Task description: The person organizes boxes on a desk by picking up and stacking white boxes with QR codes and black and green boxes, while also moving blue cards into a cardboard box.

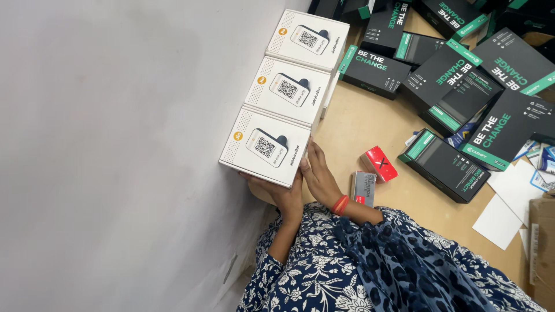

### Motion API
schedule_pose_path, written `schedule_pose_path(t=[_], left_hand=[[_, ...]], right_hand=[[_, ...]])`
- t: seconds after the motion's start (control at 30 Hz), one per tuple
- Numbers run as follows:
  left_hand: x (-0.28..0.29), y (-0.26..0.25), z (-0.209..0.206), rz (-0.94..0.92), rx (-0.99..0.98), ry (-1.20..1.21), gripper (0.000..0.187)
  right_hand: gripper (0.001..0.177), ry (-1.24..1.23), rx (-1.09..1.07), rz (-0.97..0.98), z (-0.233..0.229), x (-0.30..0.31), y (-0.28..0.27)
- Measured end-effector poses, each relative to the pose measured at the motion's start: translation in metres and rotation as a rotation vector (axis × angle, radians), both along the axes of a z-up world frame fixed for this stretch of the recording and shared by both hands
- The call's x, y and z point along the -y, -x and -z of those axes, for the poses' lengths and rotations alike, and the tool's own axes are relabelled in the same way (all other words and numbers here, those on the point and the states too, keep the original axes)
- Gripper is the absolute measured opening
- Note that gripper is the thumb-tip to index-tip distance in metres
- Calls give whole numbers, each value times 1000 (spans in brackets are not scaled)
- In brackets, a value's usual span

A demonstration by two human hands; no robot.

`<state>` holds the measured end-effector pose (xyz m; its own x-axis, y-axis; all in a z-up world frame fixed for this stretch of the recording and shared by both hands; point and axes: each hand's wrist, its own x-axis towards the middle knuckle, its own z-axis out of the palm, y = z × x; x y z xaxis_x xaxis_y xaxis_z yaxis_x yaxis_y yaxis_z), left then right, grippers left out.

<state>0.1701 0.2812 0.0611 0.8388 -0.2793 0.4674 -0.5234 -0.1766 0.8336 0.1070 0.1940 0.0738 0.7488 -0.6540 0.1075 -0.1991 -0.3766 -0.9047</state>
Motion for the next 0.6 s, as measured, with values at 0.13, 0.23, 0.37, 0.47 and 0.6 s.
schedule_pose_path(t=[0.13, 0.23, 0.37, 0.47, 0.6], left_hand=[[2, 1, 13, 44, -47, 78, 131], [-10, 2, 19, -26, 119, -3, 131], [-10, 19, 29, -85, 520, -93, 133], [21, 43, 29, 119, 684, -155, 119], [98, 65, 4, 429, 523, -294, 108]], right_hand=[[76, -32, 8, -4, -3, -2, 0], [77, -83, -21, -29, -6, -2, 4], [70, -67, -22, -25, -1, 11, 18], [70, -71, -13, 82, 13, 27, 26], [74, 1, 91, 191, 28, 77, 73]])
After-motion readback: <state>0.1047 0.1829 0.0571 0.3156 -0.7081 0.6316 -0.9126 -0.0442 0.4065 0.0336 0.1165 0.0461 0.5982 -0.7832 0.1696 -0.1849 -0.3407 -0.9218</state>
